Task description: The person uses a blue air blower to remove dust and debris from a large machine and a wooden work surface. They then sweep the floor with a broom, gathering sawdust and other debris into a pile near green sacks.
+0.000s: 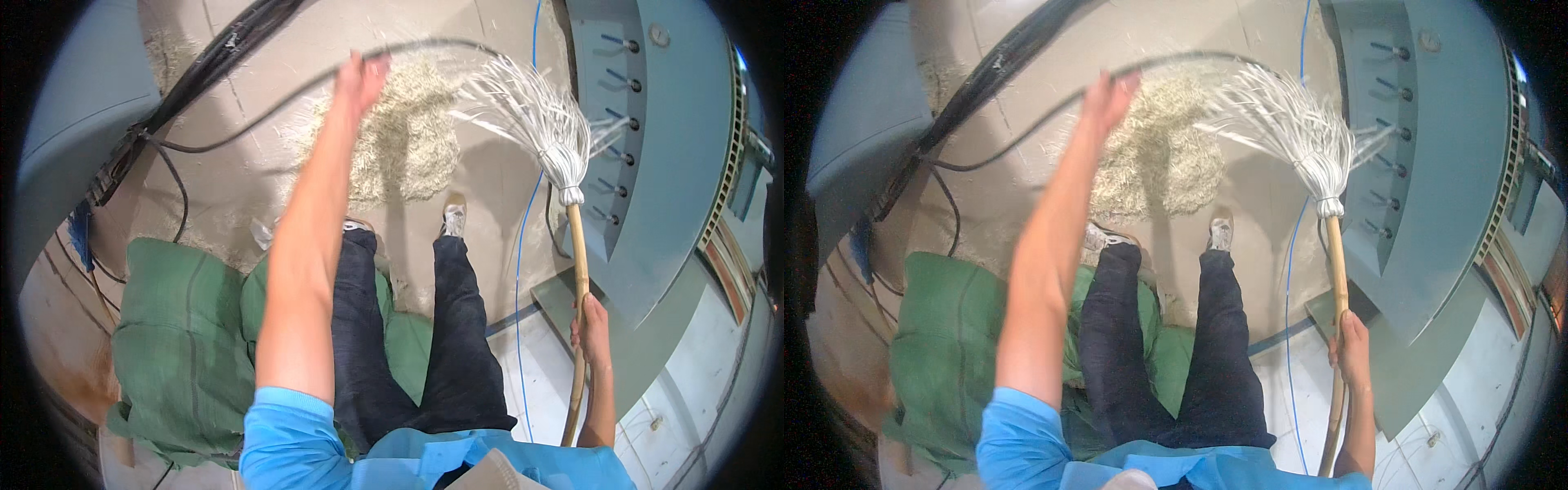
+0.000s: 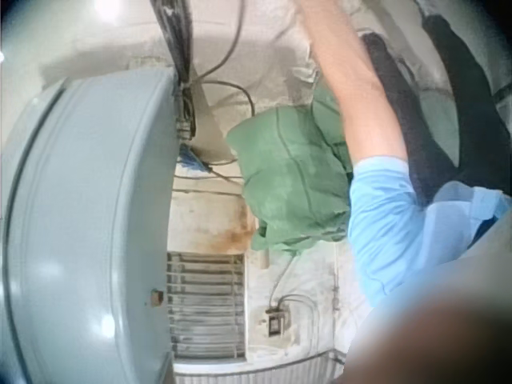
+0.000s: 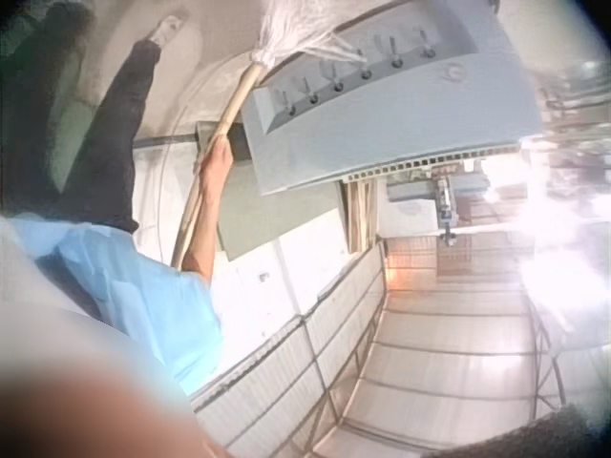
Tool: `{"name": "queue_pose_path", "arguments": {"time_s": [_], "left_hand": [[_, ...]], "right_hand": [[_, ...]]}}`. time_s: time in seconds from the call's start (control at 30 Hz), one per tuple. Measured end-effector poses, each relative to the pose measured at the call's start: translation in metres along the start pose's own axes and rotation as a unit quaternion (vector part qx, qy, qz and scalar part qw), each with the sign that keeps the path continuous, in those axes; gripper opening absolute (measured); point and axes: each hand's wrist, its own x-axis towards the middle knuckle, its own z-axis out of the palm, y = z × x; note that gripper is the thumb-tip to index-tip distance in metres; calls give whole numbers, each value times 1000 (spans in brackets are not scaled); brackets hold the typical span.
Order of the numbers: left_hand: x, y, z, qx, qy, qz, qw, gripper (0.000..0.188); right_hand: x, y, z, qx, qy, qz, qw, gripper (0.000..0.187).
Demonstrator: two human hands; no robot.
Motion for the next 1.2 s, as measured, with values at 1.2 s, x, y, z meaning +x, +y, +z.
{"name": "queue_pose_path", "arguments": {"time_s": [1.2], "left_hand": [[-691,-368,-107,328,644,316,614,20]], "right_hand": [[211,15,-65,-267,-217,-130,930,24]]}}
